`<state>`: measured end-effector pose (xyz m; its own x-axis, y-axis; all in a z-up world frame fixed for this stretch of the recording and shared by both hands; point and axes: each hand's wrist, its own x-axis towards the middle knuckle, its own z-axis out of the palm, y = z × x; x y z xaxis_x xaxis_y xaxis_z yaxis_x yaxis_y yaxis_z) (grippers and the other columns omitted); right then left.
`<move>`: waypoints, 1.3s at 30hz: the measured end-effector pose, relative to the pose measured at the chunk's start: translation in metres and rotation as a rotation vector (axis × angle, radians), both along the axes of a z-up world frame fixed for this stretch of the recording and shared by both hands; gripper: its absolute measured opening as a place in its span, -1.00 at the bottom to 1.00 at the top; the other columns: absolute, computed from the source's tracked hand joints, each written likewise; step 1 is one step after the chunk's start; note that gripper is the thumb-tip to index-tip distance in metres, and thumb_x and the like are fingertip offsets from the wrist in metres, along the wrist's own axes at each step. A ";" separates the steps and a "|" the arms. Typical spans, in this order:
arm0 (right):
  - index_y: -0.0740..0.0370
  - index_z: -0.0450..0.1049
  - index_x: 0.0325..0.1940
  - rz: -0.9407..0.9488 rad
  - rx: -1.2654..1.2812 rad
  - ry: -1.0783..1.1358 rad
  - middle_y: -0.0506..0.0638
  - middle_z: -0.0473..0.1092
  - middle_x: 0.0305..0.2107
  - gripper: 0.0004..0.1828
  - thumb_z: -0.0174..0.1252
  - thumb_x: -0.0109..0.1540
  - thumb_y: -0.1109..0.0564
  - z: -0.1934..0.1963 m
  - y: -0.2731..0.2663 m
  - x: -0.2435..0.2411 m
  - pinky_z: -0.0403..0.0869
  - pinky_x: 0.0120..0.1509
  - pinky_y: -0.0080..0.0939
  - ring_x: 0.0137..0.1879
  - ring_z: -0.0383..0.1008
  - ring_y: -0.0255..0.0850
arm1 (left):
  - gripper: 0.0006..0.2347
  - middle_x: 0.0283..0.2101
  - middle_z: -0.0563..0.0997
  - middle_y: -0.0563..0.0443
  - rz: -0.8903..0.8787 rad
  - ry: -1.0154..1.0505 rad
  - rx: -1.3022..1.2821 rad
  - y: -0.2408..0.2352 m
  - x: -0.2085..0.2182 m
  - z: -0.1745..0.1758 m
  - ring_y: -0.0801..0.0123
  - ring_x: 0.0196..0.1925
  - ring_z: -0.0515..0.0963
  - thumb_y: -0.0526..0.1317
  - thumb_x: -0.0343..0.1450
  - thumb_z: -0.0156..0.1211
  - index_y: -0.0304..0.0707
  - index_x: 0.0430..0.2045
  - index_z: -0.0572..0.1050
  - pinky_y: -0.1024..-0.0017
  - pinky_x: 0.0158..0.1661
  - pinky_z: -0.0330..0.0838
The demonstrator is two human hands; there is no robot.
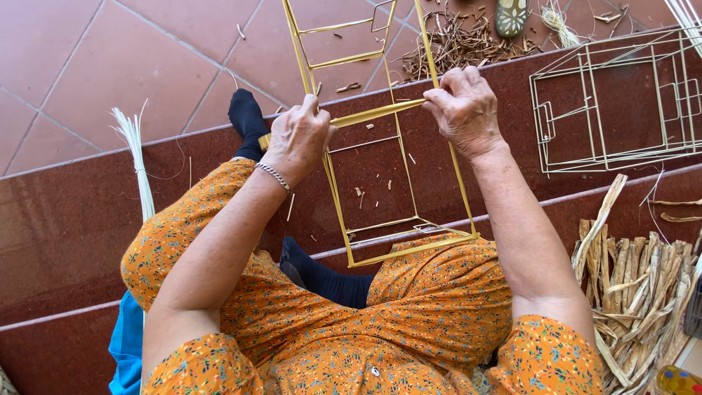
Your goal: The person sits on the floor and assembles a rectangular bamboo frame by wrapping thin bamboo strips around the joints. They use scissors to trim excess strips and secure the structure.
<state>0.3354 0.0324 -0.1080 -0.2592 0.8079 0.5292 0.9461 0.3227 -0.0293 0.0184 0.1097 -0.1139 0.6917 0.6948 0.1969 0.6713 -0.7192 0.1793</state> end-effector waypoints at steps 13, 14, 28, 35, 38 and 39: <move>0.10 0.50 -0.44 -0.025 0.124 -0.426 -0.04 0.53 -0.18 -0.79 0.34 0.28 0.18 -0.016 0.021 -0.014 0.38 0.27 0.00 0.06 0.39 -0.14 | -0.94 -0.37 0.52 -0.21 -0.080 0.111 0.108 0.011 0.014 -0.031 0.15 -0.40 0.65 -0.47 0.43 0.14 -0.45 -0.47 0.48 0.27 -0.48 0.60; 0.09 0.51 -0.43 -0.003 0.138 -0.417 -0.05 0.52 -0.21 -0.81 0.33 0.27 0.17 -0.017 0.023 -0.024 0.35 0.32 0.04 0.05 0.40 -0.14 | -0.94 -0.37 0.52 -0.18 -0.061 0.082 0.115 0.010 0.013 -0.029 0.16 -0.39 0.65 -0.46 0.42 0.15 -0.43 -0.48 0.48 0.26 -0.45 0.61; 0.32 0.51 0.07 0.241 -0.165 0.311 0.10 0.47 -0.24 -0.68 0.19 0.22 0.32 -0.013 0.031 -0.146 0.43 0.19 -0.01 -0.05 0.49 -0.02 | -0.75 -0.33 0.57 -0.24 -0.001 -0.435 -0.293 -0.001 -0.019 0.011 0.00 -0.31 0.63 -0.24 0.30 0.38 -0.43 -0.27 0.53 0.14 -0.26 0.51; 0.17 0.55 -0.04 0.159 -0.287 0.381 0.00 0.48 -0.18 -0.75 0.11 0.22 0.28 -0.002 0.027 -0.158 0.34 0.15 -0.01 0.02 0.46 -0.10 | -0.77 -0.14 0.66 -0.24 0.192 -0.532 -0.500 -0.003 -0.037 -0.002 0.07 -0.11 0.69 -0.27 0.48 0.16 -0.20 0.01 0.54 0.18 -0.06 0.58; 0.17 0.56 0.02 0.148 -0.305 0.314 -0.05 0.46 -0.19 -0.70 0.12 0.21 0.22 -0.001 0.028 -0.163 0.25 0.11 -0.04 0.00 0.41 -0.15 | -0.76 -0.08 0.61 -0.29 0.119 -0.540 -0.359 -0.007 -0.035 -0.013 -0.12 -0.07 0.62 -0.28 0.49 0.12 -0.23 0.04 0.50 0.08 -0.06 0.52; 0.17 0.56 0.05 0.139 -0.324 0.289 -0.06 0.44 -0.19 -0.68 0.12 0.22 0.21 -0.001 0.028 -0.163 0.23 0.09 -0.05 -0.01 0.40 -0.17 | -0.75 -0.09 0.59 -0.31 0.141 -0.508 -0.391 -0.009 -0.033 -0.016 -0.17 -0.11 0.60 -0.27 0.48 0.11 -0.25 0.04 0.50 0.04 -0.10 0.49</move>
<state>0.1720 0.0599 -0.1093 -0.2554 0.9120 0.3211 0.8325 0.3763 -0.4066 -0.0145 0.1003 -0.1298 0.4761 0.8586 0.1901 0.5170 -0.4481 0.7293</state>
